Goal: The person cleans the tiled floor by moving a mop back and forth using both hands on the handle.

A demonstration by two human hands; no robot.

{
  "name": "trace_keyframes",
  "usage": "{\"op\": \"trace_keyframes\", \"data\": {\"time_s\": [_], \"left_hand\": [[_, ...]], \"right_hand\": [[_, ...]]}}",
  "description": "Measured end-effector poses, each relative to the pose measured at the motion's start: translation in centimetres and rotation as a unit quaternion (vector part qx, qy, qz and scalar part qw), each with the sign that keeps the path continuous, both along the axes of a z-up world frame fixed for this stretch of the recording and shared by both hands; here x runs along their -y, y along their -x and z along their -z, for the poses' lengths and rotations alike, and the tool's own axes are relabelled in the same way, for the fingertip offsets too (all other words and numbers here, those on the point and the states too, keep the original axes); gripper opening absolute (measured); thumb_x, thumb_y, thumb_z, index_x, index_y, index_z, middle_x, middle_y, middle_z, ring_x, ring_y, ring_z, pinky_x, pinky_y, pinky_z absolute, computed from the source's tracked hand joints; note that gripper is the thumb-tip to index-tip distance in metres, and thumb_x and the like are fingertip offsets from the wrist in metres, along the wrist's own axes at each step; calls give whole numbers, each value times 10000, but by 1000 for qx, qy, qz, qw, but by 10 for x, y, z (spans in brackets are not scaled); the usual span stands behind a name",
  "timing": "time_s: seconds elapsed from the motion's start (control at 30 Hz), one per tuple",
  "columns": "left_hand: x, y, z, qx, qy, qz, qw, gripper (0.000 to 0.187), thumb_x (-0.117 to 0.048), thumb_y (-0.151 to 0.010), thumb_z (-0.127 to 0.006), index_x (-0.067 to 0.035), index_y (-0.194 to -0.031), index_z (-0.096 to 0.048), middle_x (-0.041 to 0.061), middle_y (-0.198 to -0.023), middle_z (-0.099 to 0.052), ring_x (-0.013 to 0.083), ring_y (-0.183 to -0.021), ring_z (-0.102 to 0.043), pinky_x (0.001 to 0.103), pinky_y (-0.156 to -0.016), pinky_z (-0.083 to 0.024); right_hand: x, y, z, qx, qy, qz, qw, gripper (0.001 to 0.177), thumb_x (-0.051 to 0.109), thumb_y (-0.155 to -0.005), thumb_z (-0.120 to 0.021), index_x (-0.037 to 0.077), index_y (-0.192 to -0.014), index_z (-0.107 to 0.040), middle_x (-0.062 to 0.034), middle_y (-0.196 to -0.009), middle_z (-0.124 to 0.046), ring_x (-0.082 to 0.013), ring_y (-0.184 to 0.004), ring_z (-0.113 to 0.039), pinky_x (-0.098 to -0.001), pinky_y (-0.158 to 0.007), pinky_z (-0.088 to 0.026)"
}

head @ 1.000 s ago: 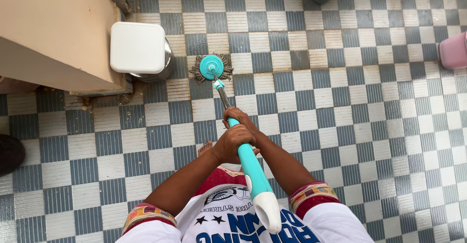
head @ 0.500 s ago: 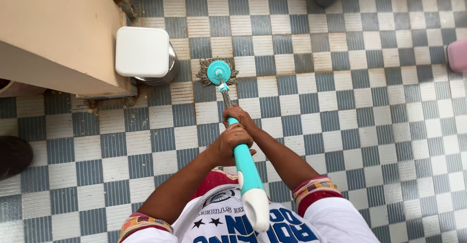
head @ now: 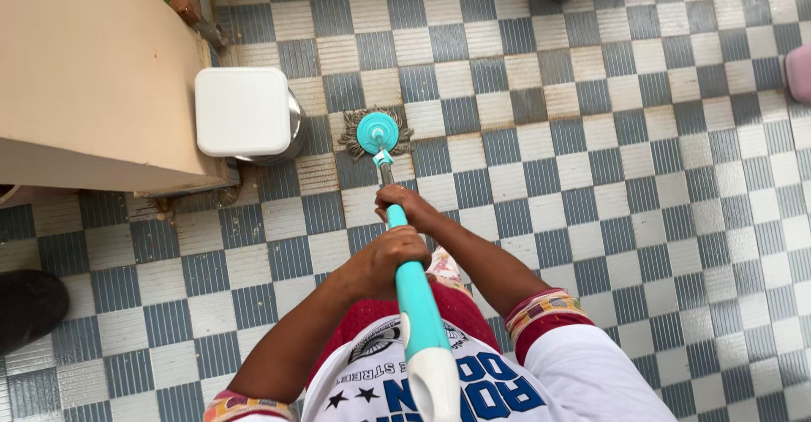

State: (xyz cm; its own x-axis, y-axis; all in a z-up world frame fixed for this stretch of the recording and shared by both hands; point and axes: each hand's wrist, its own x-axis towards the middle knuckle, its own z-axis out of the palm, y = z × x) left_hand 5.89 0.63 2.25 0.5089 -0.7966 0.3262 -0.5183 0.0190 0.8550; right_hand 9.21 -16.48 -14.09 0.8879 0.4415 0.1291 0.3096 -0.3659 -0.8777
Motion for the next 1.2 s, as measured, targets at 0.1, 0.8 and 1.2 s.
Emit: {"op": "trace_keyframes", "data": {"time_s": [0.1,0.8,1.2], "left_hand": [[5,-22,-3,19,18,-26,999,253,-165,-758,-870,-100,-806,-630,48,-793,-648,241,-795,-647,395,-810,-515],[251,-137,-12,-34,79,-4,996,243,-185,-791,-879,-112,-870,-661,25,-841,-680,211,-844,-656,388,-863,-523],[348,-161,59,-49,90,55,993,262,-48,-724,-832,-120,-861,-621,11,-884,-678,217,-946,-676,434,-1064,-506]], "right_hand": [[1,-22,10,-11,5,8,1000,159,50,-838,-753,62,-868,-598,-85,-811,-624,-272,-799,-630,-397,-723,-516],[258,-145,-29,-45,121,-101,987,227,122,-857,-798,122,-772,-588,-48,-771,-655,-260,-814,-635,-412,-756,-513],[396,-132,23,-35,167,124,978,233,129,-854,-807,51,-822,-590,-112,-769,-650,-307,-788,-604,-427,-762,-519]]}}
